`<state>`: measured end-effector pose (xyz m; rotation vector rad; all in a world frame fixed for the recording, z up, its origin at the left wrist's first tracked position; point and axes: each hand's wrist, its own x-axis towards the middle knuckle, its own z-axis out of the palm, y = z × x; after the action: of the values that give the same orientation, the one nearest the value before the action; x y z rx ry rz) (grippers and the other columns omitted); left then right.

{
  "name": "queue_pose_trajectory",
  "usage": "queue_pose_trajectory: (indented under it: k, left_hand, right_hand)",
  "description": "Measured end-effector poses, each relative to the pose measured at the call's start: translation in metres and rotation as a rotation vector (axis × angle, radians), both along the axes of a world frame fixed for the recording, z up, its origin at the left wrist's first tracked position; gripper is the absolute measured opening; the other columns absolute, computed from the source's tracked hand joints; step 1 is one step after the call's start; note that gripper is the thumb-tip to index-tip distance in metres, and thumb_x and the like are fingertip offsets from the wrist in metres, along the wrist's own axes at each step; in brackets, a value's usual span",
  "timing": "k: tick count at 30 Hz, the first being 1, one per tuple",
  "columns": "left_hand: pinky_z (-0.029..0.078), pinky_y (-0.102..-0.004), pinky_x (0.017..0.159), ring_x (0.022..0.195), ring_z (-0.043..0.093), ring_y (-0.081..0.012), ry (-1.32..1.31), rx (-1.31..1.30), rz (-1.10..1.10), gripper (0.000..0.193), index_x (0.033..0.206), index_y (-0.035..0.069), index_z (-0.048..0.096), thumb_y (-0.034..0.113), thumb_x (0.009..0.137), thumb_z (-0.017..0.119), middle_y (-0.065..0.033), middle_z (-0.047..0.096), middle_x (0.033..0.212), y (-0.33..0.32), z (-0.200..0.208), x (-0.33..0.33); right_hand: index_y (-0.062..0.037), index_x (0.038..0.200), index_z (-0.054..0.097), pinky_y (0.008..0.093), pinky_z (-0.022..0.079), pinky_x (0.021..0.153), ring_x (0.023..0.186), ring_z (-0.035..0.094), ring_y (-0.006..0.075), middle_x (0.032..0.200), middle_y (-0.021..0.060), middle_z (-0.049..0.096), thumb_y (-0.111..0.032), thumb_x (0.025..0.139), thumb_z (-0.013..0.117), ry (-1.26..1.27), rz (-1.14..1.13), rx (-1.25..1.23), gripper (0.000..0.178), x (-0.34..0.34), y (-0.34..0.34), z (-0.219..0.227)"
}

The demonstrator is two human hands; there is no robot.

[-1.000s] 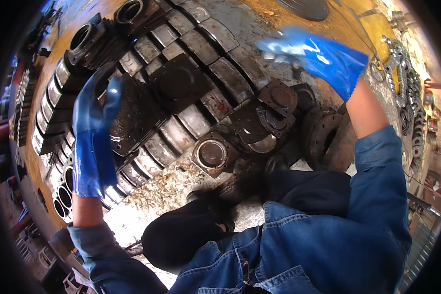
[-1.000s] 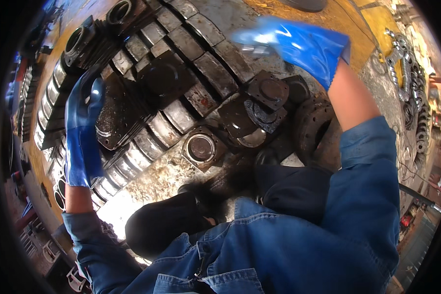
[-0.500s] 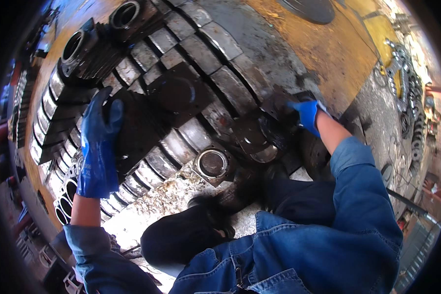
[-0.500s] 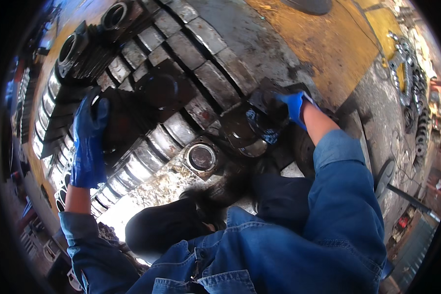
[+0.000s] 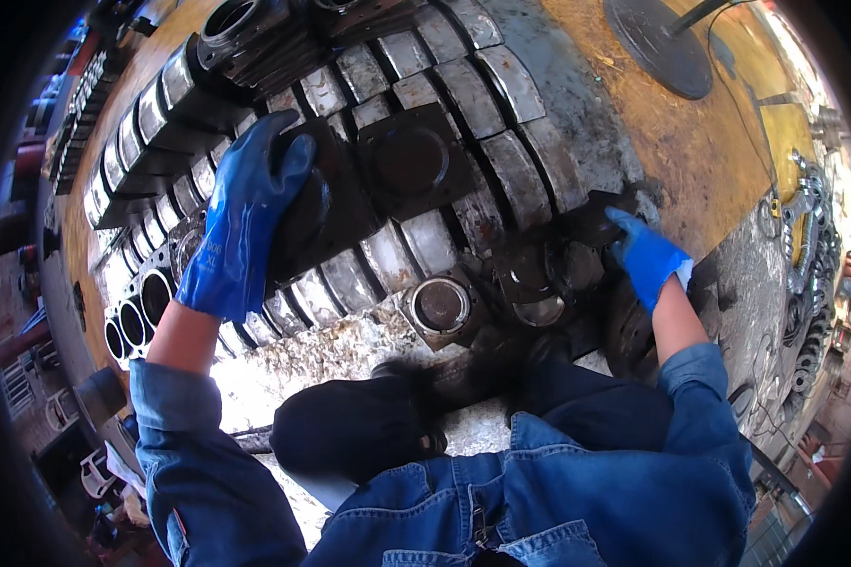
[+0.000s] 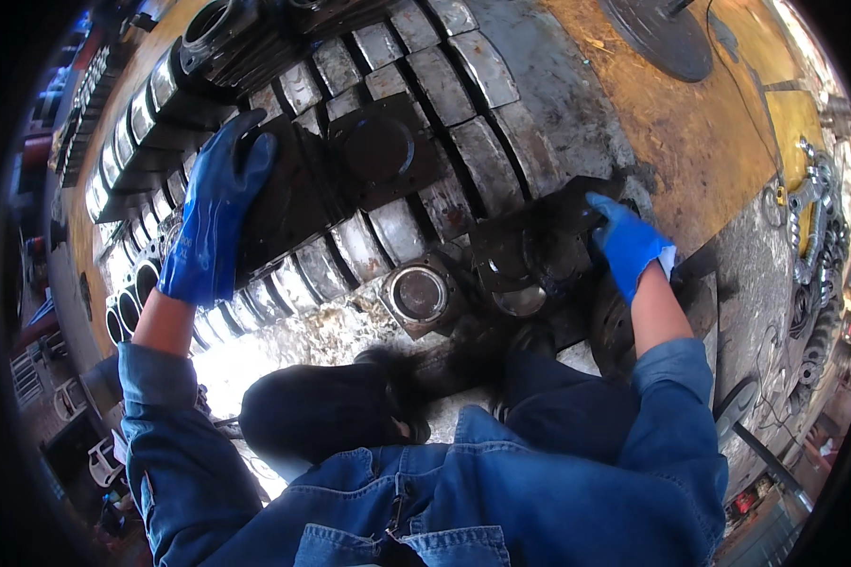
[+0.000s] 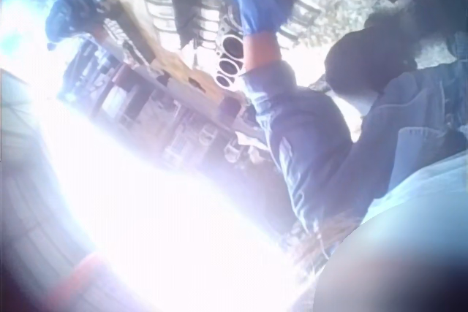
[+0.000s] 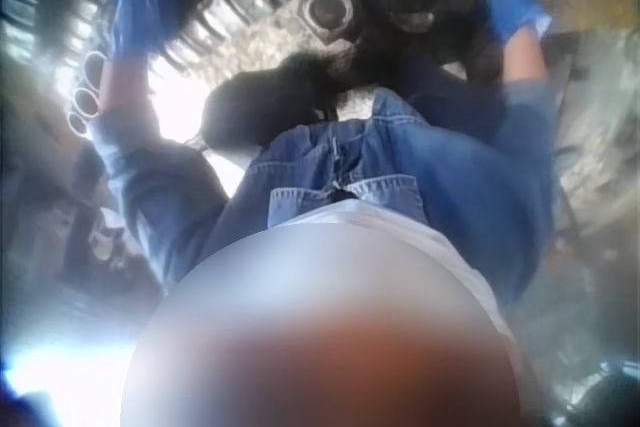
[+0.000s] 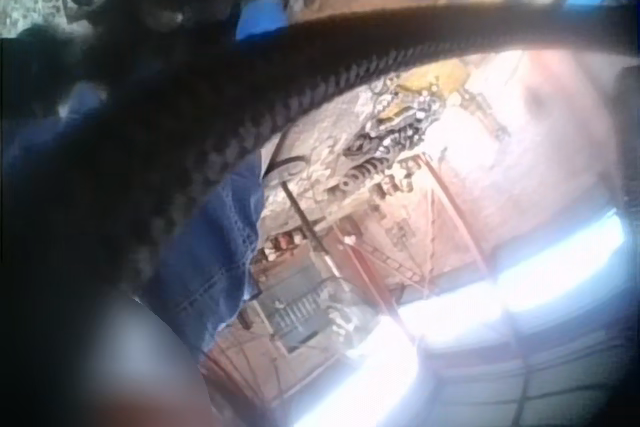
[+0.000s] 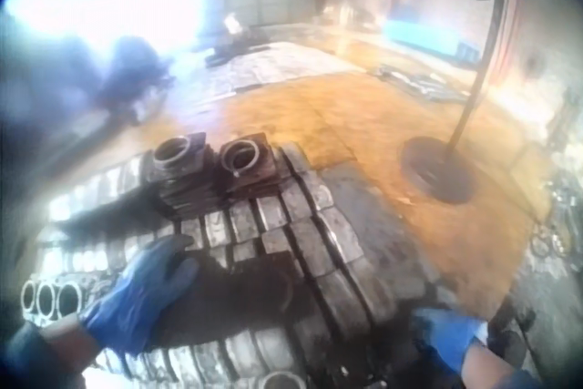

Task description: The person cleans a square metal plate by wiping it with a cloth, then picks up a rubber seal from a metal track and shakes it to remove debris.

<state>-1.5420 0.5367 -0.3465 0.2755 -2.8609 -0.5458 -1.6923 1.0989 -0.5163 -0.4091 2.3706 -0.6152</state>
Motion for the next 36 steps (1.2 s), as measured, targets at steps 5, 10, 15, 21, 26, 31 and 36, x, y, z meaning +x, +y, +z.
queue_pose_trajectory:
  k: [5, 10, 15, 21, 26, 31, 36]
  left_hand:
    - [0.053, -0.0415, 0.092, 0.108, 0.067, -0.0371, -0.054, 0.023, 0.006, 0.043, 0.127, 0.008, 0.063, 0.037, 0.096, 0.062, -0.0212, 0.069, 0.115, -0.005, -0.004, 0.002]
    - [0.054, -0.0425, 0.089, 0.105, 0.067, -0.0387, -0.060, 0.051, 0.016, 0.048, 0.125, 0.007, 0.064, 0.044, 0.094, 0.061, -0.0216, 0.070, 0.110, -0.013, -0.009, 0.004]
    - [0.053, -0.0447, 0.090, 0.105, 0.066, -0.0401, -0.088, 0.104, 0.020, 0.051, 0.123, 0.008, 0.064, 0.049, 0.094, 0.059, -0.0225, 0.070, 0.108, -0.011, -0.013, -0.002]
    - [0.053, -0.0450, 0.089, 0.105, 0.066, -0.0411, -0.088, 0.066, 0.054, 0.055, 0.124, 0.005, 0.063, 0.051, 0.094, 0.058, -0.0242, 0.069, 0.110, -0.011, -0.006, 0.003]
    - [0.053, -0.0481, 0.088, 0.101, 0.065, -0.0434, -0.062, 0.003, 0.061, 0.053, 0.122, 0.007, 0.063, 0.051, 0.092, 0.058, -0.0247, 0.069, 0.105, -0.014, -0.015, 0.002]
    - [0.053, -0.0486, 0.086, 0.100, 0.066, -0.0430, -0.046, 0.012, 0.064, 0.053, 0.121, 0.008, 0.064, 0.051, 0.091, 0.059, -0.0241, 0.069, 0.103, -0.013, -0.011, 0.005]
    - [0.054, -0.0469, 0.085, 0.101, 0.066, -0.0418, 0.027, 0.055, 0.014, 0.054, 0.121, 0.006, 0.064, 0.050, 0.091, 0.061, -0.0240, 0.069, 0.106, -0.011, -0.016, 0.002]
  right_hand:
    - [-0.0077, 0.122, 0.064, 0.0318, 0.053, 0.076, 0.084, 0.067, 0.0198, 0.097, 0.0078, 0.070, -0.011, 0.085, 0.070, -0.087, -0.620, -0.322, 0.038, -0.016, -0.058, 0.104]
    - [-0.0084, 0.086, 0.069, 0.0398, 0.053, 0.067, 0.073, 0.065, 0.0304, 0.082, 0.0107, 0.066, -0.020, 0.076, 0.079, 0.659, 0.313, 0.161, 0.019, -0.038, -0.101, 0.178]
    - [-0.0122, 0.083, 0.072, 0.0394, 0.055, 0.067, 0.078, 0.067, 0.0280, 0.085, 0.0060, 0.069, -0.025, 0.074, 0.075, 0.938, 1.086, 0.272, 0.015, -0.067, -0.200, 0.181]
    - [-0.0175, 0.079, 0.078, 0.0340, 0.056, 0.062, 0.079, 0.071, 0.0225, 0.079, 0.0007, 0.072, -0.017, 0.075, 0.073, 0.853, 1.684, 0.827, 0.007, -0.002, -0.369, 0.210]
    - [-0.0164, 0.088, 0.078, 0.0370, 0.057, 0.070, 0.087, 0.071, 0.0244, 0.086, 0.0020, 0.073, -0.015, 0.070, 0.074, 0.919, 1.712, 0.525, 0.018, 0.007, -0.408, 0.185]
    - [-0.0108, 0.126, 0.063, 0.0393, 0.053, 0.093, 0.111, 0.065, 0.0305, 0.120, 0.0121, 0.068, -0.027, 0.084, 0.075, 0.737, 0.796, 0.007, 0.046, -0.039, -0.355, 0.159]
    - [0.0069, 0.144, 0.043, 0.0383, 0.043, 0.109, 0.131, 0.054, 0.0312, 0.141, 0.0246, 0.054, -0.049, 0.087, 0.071, -0.156, 0.084, 0.007, 0.084, -0.050, -0.295, 0.093]
